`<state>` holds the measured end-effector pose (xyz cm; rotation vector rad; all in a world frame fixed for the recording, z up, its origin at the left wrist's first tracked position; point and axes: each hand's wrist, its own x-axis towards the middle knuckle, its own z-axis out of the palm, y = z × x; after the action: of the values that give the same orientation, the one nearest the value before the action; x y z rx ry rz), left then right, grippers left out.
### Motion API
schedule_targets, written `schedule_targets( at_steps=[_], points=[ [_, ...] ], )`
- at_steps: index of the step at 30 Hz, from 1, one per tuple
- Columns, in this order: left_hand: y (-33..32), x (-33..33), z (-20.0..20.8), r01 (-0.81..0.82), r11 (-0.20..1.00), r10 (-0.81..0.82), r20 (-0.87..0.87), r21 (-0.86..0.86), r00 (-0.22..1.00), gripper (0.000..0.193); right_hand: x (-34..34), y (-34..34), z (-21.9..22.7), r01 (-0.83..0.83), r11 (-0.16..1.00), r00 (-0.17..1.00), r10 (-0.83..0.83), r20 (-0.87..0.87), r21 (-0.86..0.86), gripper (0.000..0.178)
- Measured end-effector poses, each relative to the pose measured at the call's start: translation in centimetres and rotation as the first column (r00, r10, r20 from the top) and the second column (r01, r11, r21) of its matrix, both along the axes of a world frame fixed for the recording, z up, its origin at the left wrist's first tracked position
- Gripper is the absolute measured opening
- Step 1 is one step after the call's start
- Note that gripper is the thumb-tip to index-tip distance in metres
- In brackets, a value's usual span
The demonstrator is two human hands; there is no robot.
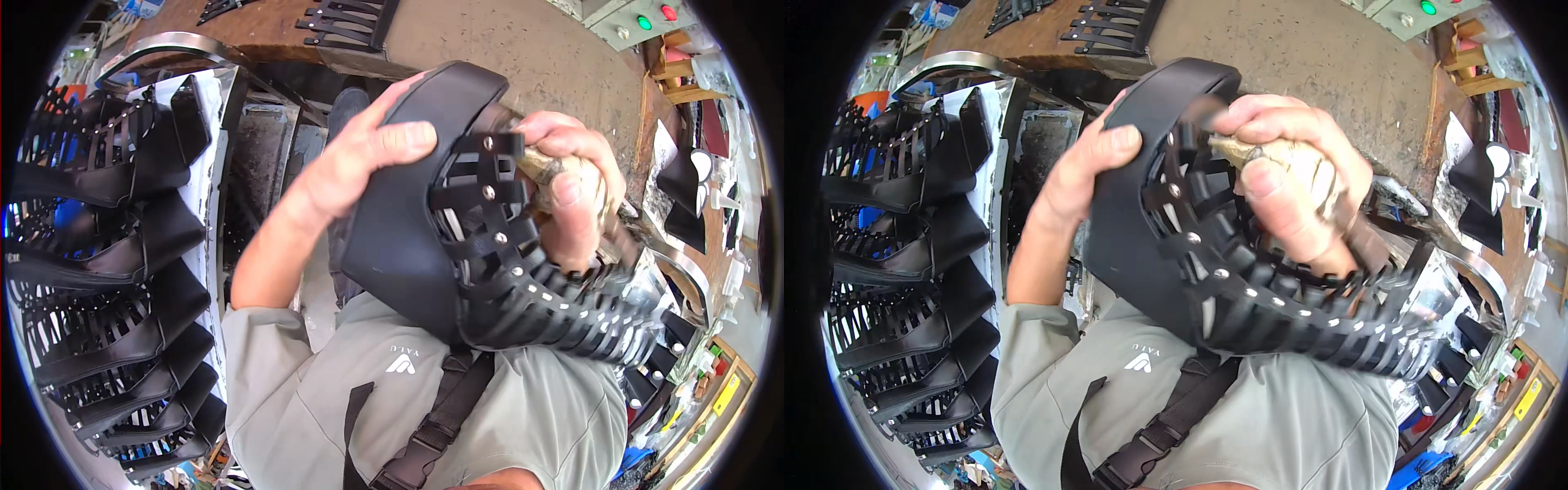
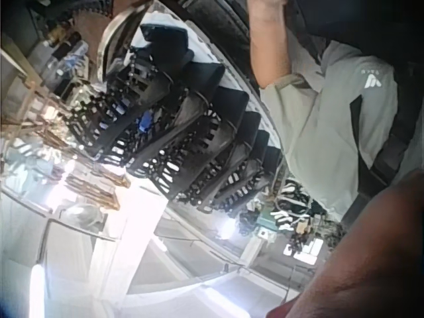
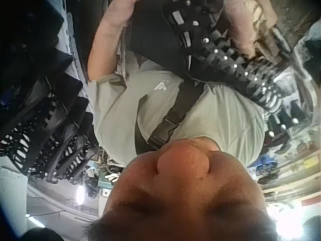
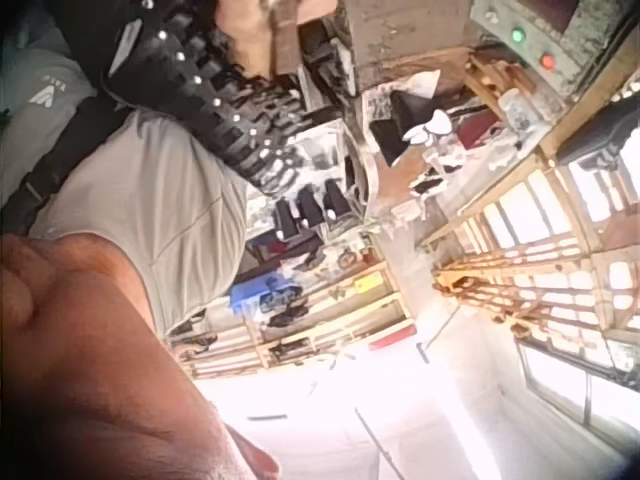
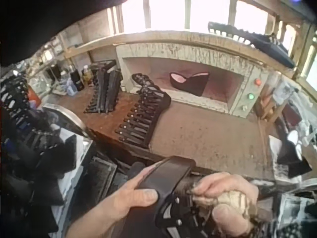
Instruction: Assemble the upper straps and platform soles of high-top sandals using manual fitting and a hammer.
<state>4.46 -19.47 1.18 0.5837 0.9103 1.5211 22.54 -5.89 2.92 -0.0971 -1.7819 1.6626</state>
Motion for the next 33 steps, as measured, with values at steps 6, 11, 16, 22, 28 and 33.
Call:
schedule_targets(
  at_steps=[6,11,16,22,28,33],
  points=[
    [0.7,-0.1,2.2,0.086,0.994,-0.092,-0.091,-0.067,0.992,0.069,1.6,0.8,0.3,-0.458,0.756,0.851,0.524,0.015,-0.467,0.043],
    [1.3,1.5,2.1,0.064,0.992,-0.072,-0.073,-0.104,0.995,0.068,1.9,0.2,0.1,-0.470,0.712,0.855,0.514,-0.069,-0.521,0.036],
    [0.8,2.3,2.9,0.011,0.984,-0.034,-0.128,-0.178,0.991,0.068,0.8,1.6,1.2,-0.543,0.739,0.773,0.626,0.108,-0.399,0.031],
    [0.9,2.5,2.1,-0.049,0.972,0.050,-0.004,-0.229,0.999,0.062,2.3,1.3,-1.5,-0.637,0.650,0.741,0.664,-0.098,-0.415,0.021],
    [-2.0,2.2,0.0,-0.236,0.922,0.266,0.057,-0.307,0.962,0.053,2.9,-1.6,-3.9,-0.618,0.697,0.779,0.605,-0.163,-0.365,0.022],
    [-3.0,1.9,-1.3,-0.265,0.932,0.314,0.188,-0.247,0.931,0.039,3.5,-2.6,-3.5,-0.569,0.788,0.822,0.546,-0.162,-0.234,0.023]
  ],
)
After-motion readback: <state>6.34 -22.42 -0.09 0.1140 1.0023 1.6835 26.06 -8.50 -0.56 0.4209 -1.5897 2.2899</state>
